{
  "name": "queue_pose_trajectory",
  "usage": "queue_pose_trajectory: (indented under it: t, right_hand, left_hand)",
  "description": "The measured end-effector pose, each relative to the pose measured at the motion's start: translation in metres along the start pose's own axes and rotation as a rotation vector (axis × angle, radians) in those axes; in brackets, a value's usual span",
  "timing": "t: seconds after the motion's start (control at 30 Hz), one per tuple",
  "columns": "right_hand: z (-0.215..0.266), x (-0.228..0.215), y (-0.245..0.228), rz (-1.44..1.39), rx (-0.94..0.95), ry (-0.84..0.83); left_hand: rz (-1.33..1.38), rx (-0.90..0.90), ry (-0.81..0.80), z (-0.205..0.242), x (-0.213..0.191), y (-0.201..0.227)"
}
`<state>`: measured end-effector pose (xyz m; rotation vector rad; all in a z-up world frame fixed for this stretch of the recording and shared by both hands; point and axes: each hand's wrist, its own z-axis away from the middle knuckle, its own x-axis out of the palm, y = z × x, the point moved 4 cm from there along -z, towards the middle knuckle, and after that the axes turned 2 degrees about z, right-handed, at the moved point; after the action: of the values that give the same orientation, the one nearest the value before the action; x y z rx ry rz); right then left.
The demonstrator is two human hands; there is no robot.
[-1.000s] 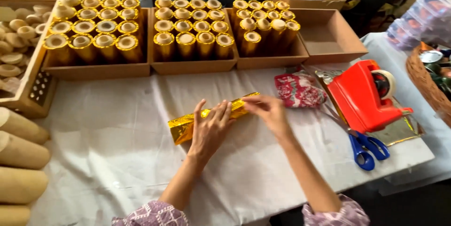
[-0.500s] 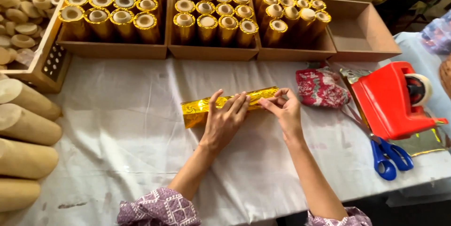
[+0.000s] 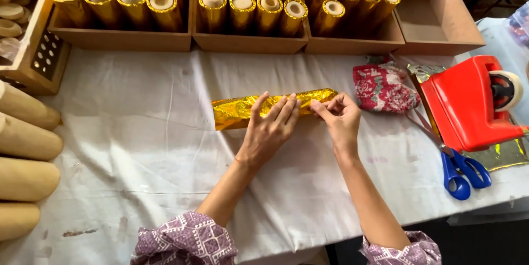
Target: The person wipes a wooden cylinder with a cloth, picks up a piece of gold foil from a box, and wraps it around the cylinder. They then fold the foil over the ends of the cylinder and place the finished item into a wooden tray.
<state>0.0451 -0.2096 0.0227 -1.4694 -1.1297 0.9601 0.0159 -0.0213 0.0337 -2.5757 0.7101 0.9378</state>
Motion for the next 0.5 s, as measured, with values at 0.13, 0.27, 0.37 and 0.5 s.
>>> queue_pose_trajectory:
  t: [0.13, 0.27, 0.37, 0.5]
  right_hand:
    - [-0.002, -0.001, 0.001, 0.022, -0.016, 0.012]
    - [-0.004, -0.002, 0.002, 0.108, 0.005, 0.017]
    - [-0.001, 0.005, -0.011, 0.192, -0.02, 0.011]
    - [-0.001, 0.005, -0.01, 0.244, -0.056, 0.009]
  left_hand:
    - [-0.036, 0.014, 0.0, -0.001, 0.0, 0.001]
    - [-0.083, 0.033, -0.02, 0.0, 0.0, 0.002]
    - [-0.093, 0.031, -0.023, 0.002, 0.003, 0.002]
    - [-0.083, 0.025, -0.027, 0.001, 0.002, 0.001]
